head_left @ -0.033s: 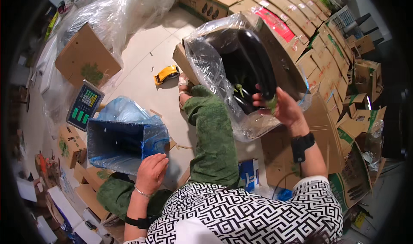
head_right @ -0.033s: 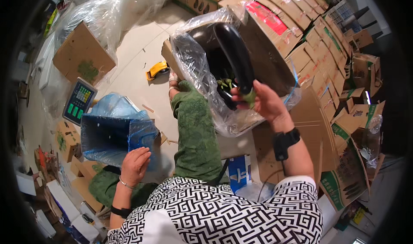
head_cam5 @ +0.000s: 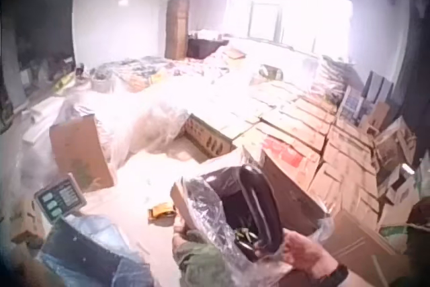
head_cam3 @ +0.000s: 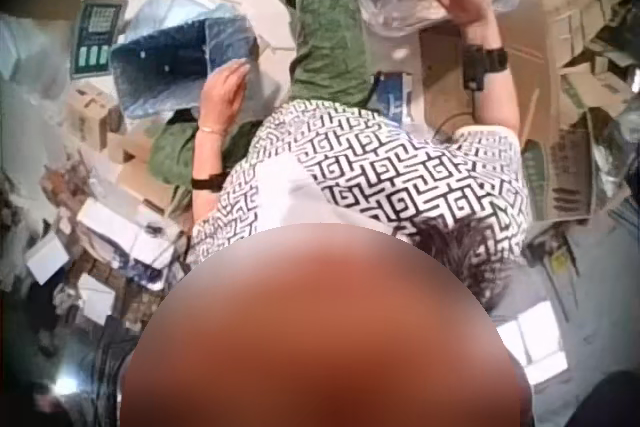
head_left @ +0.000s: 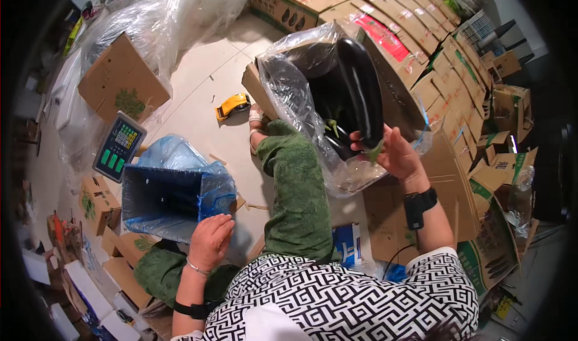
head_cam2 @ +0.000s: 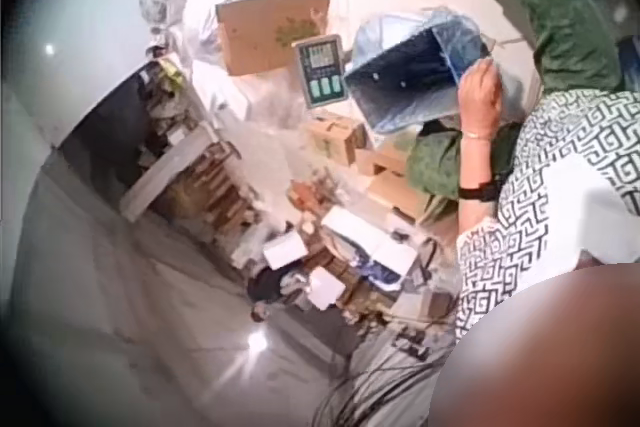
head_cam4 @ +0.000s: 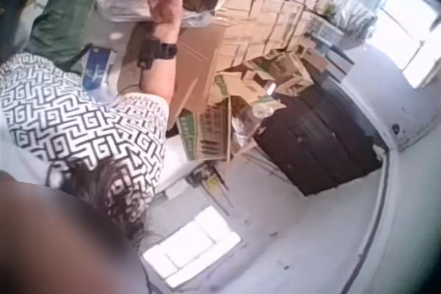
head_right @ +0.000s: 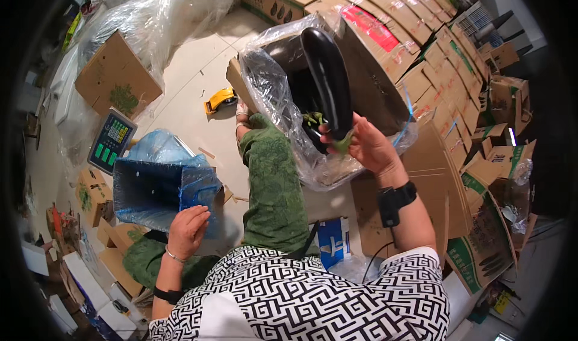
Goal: Sorting eggplants from a large container into a plastic-lined box on a scale, then sealing the box with tape.
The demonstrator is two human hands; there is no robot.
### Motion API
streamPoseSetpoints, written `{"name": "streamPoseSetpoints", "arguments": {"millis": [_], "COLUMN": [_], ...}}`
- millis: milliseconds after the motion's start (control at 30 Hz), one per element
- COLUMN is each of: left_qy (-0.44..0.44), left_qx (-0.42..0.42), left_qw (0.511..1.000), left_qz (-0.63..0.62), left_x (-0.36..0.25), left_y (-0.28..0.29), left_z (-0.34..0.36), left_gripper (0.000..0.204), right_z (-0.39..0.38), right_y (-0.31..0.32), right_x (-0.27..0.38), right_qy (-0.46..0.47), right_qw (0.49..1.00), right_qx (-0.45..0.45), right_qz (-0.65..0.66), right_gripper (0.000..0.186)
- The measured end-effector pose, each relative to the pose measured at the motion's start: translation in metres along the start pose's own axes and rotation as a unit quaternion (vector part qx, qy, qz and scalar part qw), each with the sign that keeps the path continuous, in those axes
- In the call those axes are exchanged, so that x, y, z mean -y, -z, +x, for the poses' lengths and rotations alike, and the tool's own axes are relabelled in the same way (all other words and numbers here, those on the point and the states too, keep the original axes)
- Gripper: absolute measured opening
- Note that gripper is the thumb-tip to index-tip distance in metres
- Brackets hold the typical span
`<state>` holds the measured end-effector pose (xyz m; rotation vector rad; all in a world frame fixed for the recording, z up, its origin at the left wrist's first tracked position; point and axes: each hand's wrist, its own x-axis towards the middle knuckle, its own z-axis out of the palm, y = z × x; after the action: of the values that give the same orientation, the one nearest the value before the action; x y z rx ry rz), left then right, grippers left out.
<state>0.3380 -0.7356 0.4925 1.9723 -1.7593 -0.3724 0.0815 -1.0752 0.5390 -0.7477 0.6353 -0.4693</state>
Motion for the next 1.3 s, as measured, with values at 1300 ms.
{"name": "streamPoseSetpoints", "arguments": {"millis": [1300], "left_qy": [0.394], "left_qx": [-0.111], "left_qw": [0.909], "left_qz": [-0.084], "left_x": [0.153], "left_y": [0.095], "left_z": [-0.179], "left_gripper": [0.045], "right_z": [0.186], "right_y": [-0.253], "right_x": [-0.476], "right_qy": [-0.114], "right_qw": [0.433], "right_qx": [0.268], "right_qz": [-0.853], "right_gripper": [0.082]}}
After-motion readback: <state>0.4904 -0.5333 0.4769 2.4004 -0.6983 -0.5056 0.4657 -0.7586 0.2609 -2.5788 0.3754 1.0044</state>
